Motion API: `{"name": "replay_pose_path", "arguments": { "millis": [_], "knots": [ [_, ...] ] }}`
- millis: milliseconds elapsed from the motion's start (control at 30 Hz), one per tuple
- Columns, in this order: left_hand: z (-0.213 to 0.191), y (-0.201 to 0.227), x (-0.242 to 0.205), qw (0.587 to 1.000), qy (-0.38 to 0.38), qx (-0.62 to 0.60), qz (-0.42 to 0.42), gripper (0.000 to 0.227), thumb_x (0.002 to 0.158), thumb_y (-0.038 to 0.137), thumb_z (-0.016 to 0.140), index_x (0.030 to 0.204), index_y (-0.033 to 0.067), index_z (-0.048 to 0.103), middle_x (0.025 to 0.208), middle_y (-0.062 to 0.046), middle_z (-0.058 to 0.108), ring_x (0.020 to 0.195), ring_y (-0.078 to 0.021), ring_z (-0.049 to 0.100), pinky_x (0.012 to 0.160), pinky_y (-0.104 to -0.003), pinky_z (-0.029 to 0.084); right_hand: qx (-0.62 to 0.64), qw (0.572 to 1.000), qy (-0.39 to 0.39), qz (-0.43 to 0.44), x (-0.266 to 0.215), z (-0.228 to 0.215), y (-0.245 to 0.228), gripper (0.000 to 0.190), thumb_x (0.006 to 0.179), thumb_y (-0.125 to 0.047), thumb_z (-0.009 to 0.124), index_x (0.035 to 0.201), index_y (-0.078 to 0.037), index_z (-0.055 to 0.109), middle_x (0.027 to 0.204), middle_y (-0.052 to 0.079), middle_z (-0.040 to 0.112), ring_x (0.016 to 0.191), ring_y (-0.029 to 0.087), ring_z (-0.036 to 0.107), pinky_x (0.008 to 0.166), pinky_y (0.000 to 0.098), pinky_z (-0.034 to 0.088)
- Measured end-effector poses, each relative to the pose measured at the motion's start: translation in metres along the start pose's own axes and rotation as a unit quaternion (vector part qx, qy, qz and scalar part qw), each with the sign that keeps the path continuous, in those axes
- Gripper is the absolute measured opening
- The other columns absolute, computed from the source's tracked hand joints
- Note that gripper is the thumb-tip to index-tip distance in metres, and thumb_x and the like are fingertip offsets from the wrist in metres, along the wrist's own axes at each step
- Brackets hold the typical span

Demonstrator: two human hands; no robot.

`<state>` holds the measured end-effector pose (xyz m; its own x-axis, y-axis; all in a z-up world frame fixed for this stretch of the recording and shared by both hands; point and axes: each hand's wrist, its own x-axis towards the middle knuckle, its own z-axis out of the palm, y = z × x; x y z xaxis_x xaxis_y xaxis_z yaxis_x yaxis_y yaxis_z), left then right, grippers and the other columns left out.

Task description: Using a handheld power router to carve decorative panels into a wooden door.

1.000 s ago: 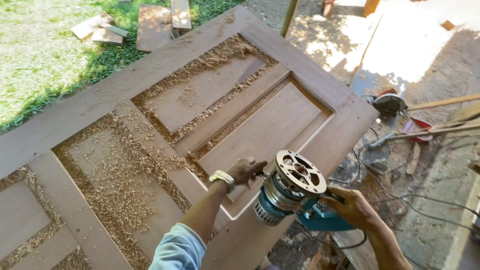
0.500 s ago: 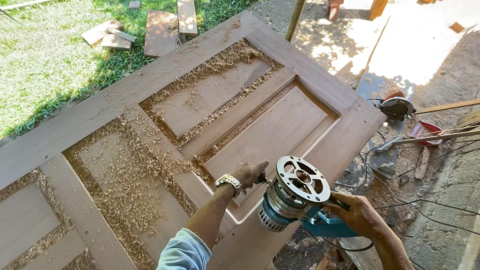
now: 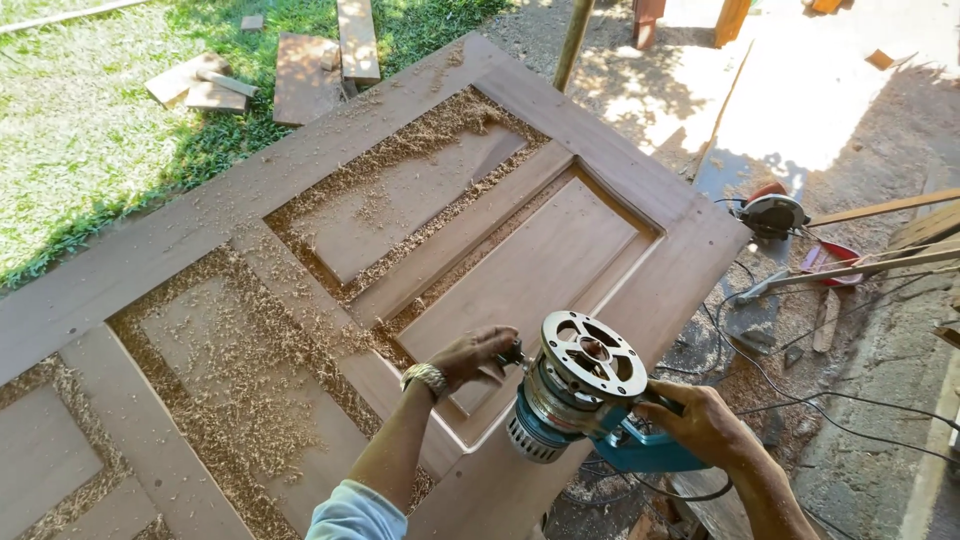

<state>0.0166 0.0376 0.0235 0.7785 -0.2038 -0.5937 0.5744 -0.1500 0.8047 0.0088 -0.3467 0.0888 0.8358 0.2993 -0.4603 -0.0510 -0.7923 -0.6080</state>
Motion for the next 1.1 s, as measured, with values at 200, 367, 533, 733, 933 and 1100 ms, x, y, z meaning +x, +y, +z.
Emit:
{"name": "replay_pose_path", "arguments": {
  "millis": [200, 367, 533, 733, 933, 1100],
  "knots": [
    [0.003, -0.036, 0.024, 0.968, 0.116, 0.211, -0.069, 0.105, 0.085, 0.092, 0.028, 0.093, 0.0003, 0.079, 0.079, -0.01, 0.072, 0.059, -0.0158, 0.06, 0.063, -0.044, 0.057, 0.005, 1.0, 0.0, -0.017, -0.007, -0.002, -0.02, 0.05, 0.083, -0.035, 0.074, 0.129, -0.017, 0.071, 0.104, 0.008, 0.085, 0.088, 0.021, 0.081, 0.078, 0.0389, 0.065],
    [0.014, -0.068, -0.001, 0.989, 0.018, -0.143, 0.019, 0.106, 0.078, 0.091, 0.042, 0.129, 0.0018, 0.065, 0.123, -0.015, 0.073, 0.111, -0.0222, 0.07, 0.093, -0.041, 0.059, 0.008, 1.0, 0.002, -0.01, -0.002, -0.004, -0.016, 0.049, 0.084, -0.037, 0.072, 0.129, -0.018, 0.071, 0.109, 0.009, 0.083, 0.092, 0.022, 0.081, 0.08, 0.0417, 0.065],
    [0.088, -0.065, -0.04, 0.983, 0.005, -0.096, 0.158, 0.119, 0.062, 0.065, 0.083, 0.153, 0.0126, 0.026, 0.148, -0.023, 0.047, 0.135, -0.0375, 0.052, 0.105, -0.055, 0.051, 0.023, 1.0, -0.004, -0.016, 0.006, -0.002, -0.003, 0.047, 0.084, -0.037, 0.073, 0.127, -0.016, 0.073, 0.113, 0.011, 0.081, 0.099, 0.024, 0.079, 0.087, 0.0431, 0.064],
    [0.113, -0.032, -0.062, 0.974, 0.089, -0.028, 0.206, 0.124, 0.053, 0.058, 0.091, 0.149, 0.0157, 0.024, 0.142, -0.019, 0.056, 0.129, -0.034, 0.061, 0.103, -0.052, 0.057, 0.002, 1.0, 0.009, 0.0, 0.006, 0.004, 0.006, 0.051, 0.083, -0.041, 0.071, 0.129, -0.017, 0.071, 0.115, 0.012, 0.079, 0.101, 0.025, 0.077, 0.088, 0.0458, 0.064],
    [0.112, -0.04, -0.057, 0.972, 0.079, -0.075, 0.21, 0.12, 0.054, 0.061, 0.091, 0.147, 0.0124, 0.033, 0.139, -0.016, 0.06, 0.127, -0.0311, 0.064, 0.106, -0.049, 0.056, 0.016, 0.999, 0.012, 0.034, 0.0, 0.006, 0.005, 0.055, 0.081, -0.044, 0.071, 0.13, -0.018, 0.071, 0.113, 0.012, 0.081, 0.101, 0.026, 0.078, 0.088, 0.0476, 0.064],
    [0.103, -0.048, -0.053, 0.973, 0.076, -0.108, 0.187, 0.124, 0.049, 0.062, 0.091, 0.149, 0.0116, 0.038, 0.137, -0.016, 0.063, 0.126, -0.0313, 0.064, 0.105, -0.049, 0.055, 0.003, 1.0, 0.021, 0.002, 0.002, 0.005, 0.005, 0.056, 0.082, -0.046, 0.071, 0.13, -0.018, 0.071, 0.114, 0.013, 0.08, 0.1, 0.024, 0.077, 0.086, 0.046, 0.063]
  ]
}}
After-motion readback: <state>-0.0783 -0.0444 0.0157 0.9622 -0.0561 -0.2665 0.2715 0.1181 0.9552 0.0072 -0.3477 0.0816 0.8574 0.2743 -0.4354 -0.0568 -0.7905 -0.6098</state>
